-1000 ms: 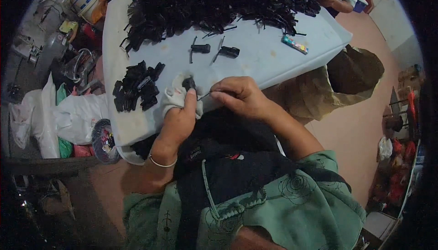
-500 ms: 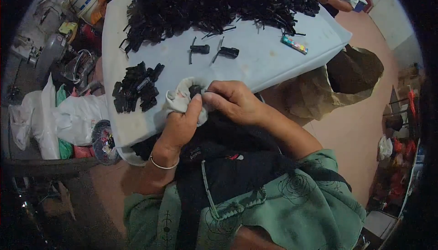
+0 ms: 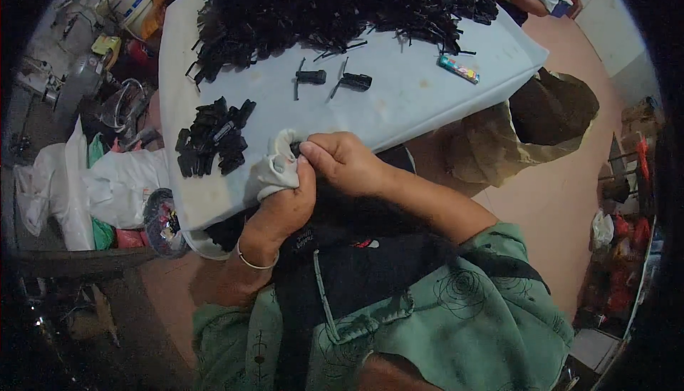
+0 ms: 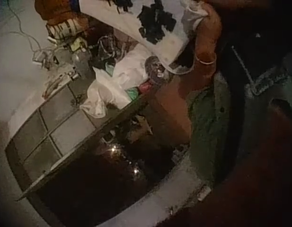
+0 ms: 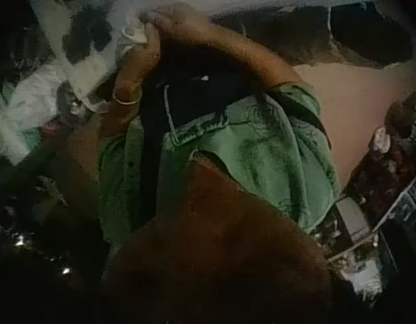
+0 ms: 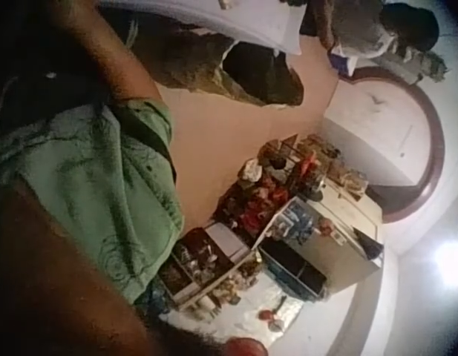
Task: Inspecting and cleaning small black plastic components using a white cloth.
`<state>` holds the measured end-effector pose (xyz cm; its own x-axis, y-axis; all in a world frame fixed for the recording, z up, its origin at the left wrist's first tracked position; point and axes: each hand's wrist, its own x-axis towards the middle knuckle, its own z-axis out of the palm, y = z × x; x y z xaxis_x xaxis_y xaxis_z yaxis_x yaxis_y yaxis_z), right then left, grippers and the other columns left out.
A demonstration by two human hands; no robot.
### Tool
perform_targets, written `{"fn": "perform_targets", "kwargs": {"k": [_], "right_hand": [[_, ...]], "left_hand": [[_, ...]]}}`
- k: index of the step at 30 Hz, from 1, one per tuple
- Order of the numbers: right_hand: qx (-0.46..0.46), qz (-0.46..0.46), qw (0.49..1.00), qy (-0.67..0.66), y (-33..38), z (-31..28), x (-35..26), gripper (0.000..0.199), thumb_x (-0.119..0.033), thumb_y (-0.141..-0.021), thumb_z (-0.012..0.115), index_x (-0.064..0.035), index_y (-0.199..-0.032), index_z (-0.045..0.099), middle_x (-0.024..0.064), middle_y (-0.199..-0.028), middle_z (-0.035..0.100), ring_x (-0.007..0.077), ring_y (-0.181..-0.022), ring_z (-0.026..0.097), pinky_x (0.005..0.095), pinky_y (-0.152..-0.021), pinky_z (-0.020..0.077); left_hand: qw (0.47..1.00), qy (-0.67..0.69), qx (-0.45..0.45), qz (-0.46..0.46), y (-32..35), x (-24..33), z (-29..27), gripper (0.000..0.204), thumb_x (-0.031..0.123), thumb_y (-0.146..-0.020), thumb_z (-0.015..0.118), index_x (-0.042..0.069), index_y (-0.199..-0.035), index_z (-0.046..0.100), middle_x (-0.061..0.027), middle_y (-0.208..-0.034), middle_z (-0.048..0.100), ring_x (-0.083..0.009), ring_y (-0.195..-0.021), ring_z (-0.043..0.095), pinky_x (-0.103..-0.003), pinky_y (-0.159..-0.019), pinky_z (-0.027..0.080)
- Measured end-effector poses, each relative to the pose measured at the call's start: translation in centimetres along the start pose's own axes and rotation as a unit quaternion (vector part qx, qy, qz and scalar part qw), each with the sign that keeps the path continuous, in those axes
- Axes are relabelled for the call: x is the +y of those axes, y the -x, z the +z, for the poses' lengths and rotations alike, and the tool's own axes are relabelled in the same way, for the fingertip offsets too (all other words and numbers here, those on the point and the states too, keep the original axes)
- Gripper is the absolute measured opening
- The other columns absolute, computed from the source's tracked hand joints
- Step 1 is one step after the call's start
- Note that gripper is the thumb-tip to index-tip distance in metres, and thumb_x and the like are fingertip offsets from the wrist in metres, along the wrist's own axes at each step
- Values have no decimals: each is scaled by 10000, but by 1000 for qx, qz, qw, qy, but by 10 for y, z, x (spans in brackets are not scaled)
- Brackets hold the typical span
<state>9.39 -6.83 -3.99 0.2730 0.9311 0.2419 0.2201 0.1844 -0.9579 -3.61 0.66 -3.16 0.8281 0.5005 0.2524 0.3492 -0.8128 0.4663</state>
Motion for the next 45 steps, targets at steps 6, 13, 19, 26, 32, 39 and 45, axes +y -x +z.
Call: {"fn": "perform_targets", "kwargs": {"k": [6,13,19,26,32,39,45], "right_hand": [[-3,21,994,105,-8,-24,-23,242,-222,-866,489,3,-792,536,128,-639,534,191,-551,470,319,-540,406],[123,65,846,514,-21,-84,-1,311,-212,-747,601,-51,-999,516,181,-766,595,345,-716,586,401,-631,464],[130,-57,887,439,-10,-71,6,312,-156,-731,605,-46,-995,481,160,-742,583,339,-679,577,400,-598,456],[-53,-79,963,252,6,-59,-31,240,-102,-737,585,-38,-949,491,172,-755,559,350,-682,562,414,-581,441],[-62,-123,979,147,18,-44,-44,285,-94,-736,620,-53,-1000,520,85,-658,518,199,-544,519,307,-504,412],[84,-177,951,238,16,-34,-26,198,-127,-712,662,-20,-818,533,118,-663,523,269,-576,539,327,-506,428],[118,-258,906,314,16,-29,-21,201,-128,-714,676,-13,-756,516,106,-632,510,224,-533,518,300,-467,400]], "left_hand": [[987,59,128,77,-11,-11,-4,148,59,-782,486,-27,-888,542,-160,-744,555,-313,-713,568,-376,-615,458],[951,-270,152,1,-38,-12,-74,288,55,-697,567,69,-984,576,-168,-860,559,-331,-750,562,-380,-676,455],[970,-120,159,138,-44,1,-46,279,106,-763,554,33,-1032,535,-181,-916,558,-332,-805,559,-391,-708,450],[941,330,-71,31,-36,17,-16,290,94,-842,515,33,-1120,462,-80,-918,558,-123,-836,528,-242,-754,431],[937,347,-13,-40,-28,15,-10,217,153,-877,472,11,-1033,523,-52,-774,597,-109,-691,553,-244,-591,448],[883,419,-127,-167,-25,26,-14,258,163,-891,455,17,-1103,472,-69,-903,565,-100,-716,529,-230,-632,455],[948,312,45,47,-25,23,-3,209,122,-891,435,2,-1057,476,-58,-838,558,-80,-618,533,-212,-525,446]]}}
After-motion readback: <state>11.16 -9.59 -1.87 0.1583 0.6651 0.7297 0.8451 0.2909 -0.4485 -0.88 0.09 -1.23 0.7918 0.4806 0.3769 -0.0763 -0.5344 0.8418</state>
